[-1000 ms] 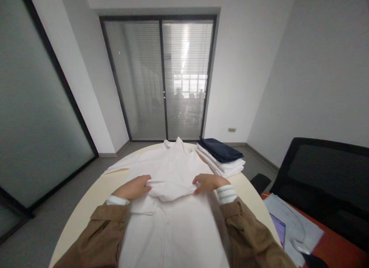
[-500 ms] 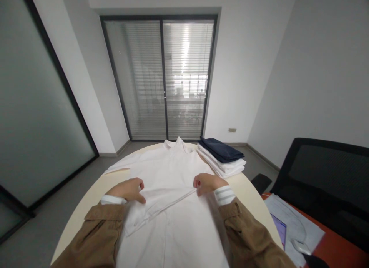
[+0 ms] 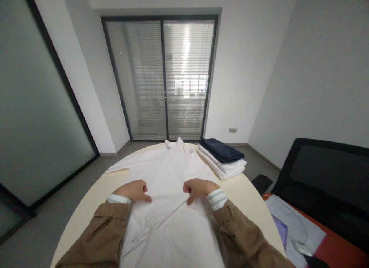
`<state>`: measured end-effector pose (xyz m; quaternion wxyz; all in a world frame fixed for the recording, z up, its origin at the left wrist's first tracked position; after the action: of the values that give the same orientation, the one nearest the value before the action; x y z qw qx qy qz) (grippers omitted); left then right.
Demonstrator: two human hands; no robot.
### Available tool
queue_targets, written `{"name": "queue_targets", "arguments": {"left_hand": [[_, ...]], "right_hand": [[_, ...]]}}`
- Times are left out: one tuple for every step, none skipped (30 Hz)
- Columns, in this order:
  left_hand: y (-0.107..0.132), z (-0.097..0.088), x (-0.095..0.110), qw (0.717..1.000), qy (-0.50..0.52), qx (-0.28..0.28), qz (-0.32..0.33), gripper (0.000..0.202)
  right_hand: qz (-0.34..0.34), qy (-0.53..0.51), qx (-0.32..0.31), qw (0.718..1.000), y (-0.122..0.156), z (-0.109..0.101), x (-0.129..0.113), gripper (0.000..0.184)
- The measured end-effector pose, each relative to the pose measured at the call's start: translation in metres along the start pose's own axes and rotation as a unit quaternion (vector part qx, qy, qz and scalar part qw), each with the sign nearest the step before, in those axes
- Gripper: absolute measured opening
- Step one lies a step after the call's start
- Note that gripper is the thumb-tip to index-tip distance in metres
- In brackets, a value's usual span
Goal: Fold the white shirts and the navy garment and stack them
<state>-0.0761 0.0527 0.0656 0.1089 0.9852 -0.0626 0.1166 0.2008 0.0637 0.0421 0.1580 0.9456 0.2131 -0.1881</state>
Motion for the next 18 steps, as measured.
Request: {"name": "queue_targets", "arguments": {"left_hand": [[-0.001,0.000,0.002,1.000,-0.004,0.007,0.002,0.045],[-0.001,0.000,0.004,1.000,-0.012,0.014,0.004,0.045],[-0.001,0.000,0.006,1.000,-0.022,0.016,0.003,0.046],[-0.001,0.001,0.008,0.999,-0.034,0.018,0.002,0.048],[-0.001,0.002,0.010,0.999,-0.048,0.018,-0.002,0.050],[0.000,0.004,0.012,0.998,-0.061,0.015,-0.004,0.054],[0.001,0.006,0.014,0.997,-0.072,0.009,-0.005,0.058],[0.002,0.010,0.016,0.997,-0.077,-0.001,-0.004,0.061],[0.004,0.013,0.018,0.997,-0.078,-0.015,-0.001,0.063],[0.006,0.017,0.022,0.997,-0.075,-0.030,0.005,0.064],[0.008,0.021,0.025,0.996,-0.071,-0.044,0.013,0.064],[0.012,0.024,0.030,0.996,-0.069,-0.057,0.023,0.063],[0.015,0.026,0.034,0.995,-0.071,-0.068,0.033,0.063],[0.020,0.027,0.039,0.993,-0.075,-0.081,0.044,0.064],[0.024,0.028,0.044,0.991,-0.077,-0.095,0.055,0.062],[0.028,0.027,0.049,0.989,-0.075,-0.110,0.061,0.060],[0.032,0.026,0.053,0.988,-0.067,-0.125,0.061,0.057],[0.034,0.024,0.057,0.988,-0.053,-0.135,0.059,0.053]], "right_hand": [[0.006,0.000,-0.005,1.000,-0.001,0.001,0.000,0.055],[0.011,-0.002,-0.010,1.000,-0.002,0.002,0.001,0.057],[0.016,-0.005,-0.015,1.000,-0.003,0.003,0.002,0.057],[0.019,-0.008,-0.021,1.000,-0.003,0.004,0.002,0.057],[0.020,-0.011,-0.026,0.999,-0.004,0.005,0.003,0.057],[0.019,-0.014,-0.031,0.999,-0.004,0.006,0.004,0.056],[0.018,-0.015,-0.033,0.999,-0.003,0.006,0.004,0.055],[0.016,-0.016,-0.035,0.999,-0.001,0.006,0.004,0.054],[0.014,-0.017,-0.038,0.999,0.001,0.005,0.003,0.053],[0.013,-0.018,-0.043,0.999,0.004,0.004,0.002,0.052],[0.011,-0.020,-0.051,0.998,0.009,0.004,0.002,0.051],[0.010,-0.022,-0.063,0.998,0.013,0.003,0.001,0.049],[0.009,-0.024,-0.075,0.997,0.019,0.003,0.000,0.048],[0.009,-0.025,-0.084,0.996,0.025,0.003,-0.001,0.047],[0.008,-0.027,-0.092,0.995,0.030,0.003,-0.002,0.046],[0.007,-0.029,-0.098,0.995,0.036,0.004,-0.003,0.047],[0.005,-0.031,-0.104,0.994,0.042,0.005,-0.003,0.048],[0.002,-0.034,-0.111,0.993,0.047,0.006,-0.004,0.049]]}}
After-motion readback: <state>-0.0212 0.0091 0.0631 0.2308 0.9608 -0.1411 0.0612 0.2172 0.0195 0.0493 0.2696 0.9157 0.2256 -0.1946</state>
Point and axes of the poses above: each hand's wrist, its own y-axis away from the middle knuckle, its own z-axis out of the palm, x = y × z, the point moved 5 cm from there along -y, towards the middle knuckle, and after that the axes turned 10 degrees about x, right-handed, at the moved point
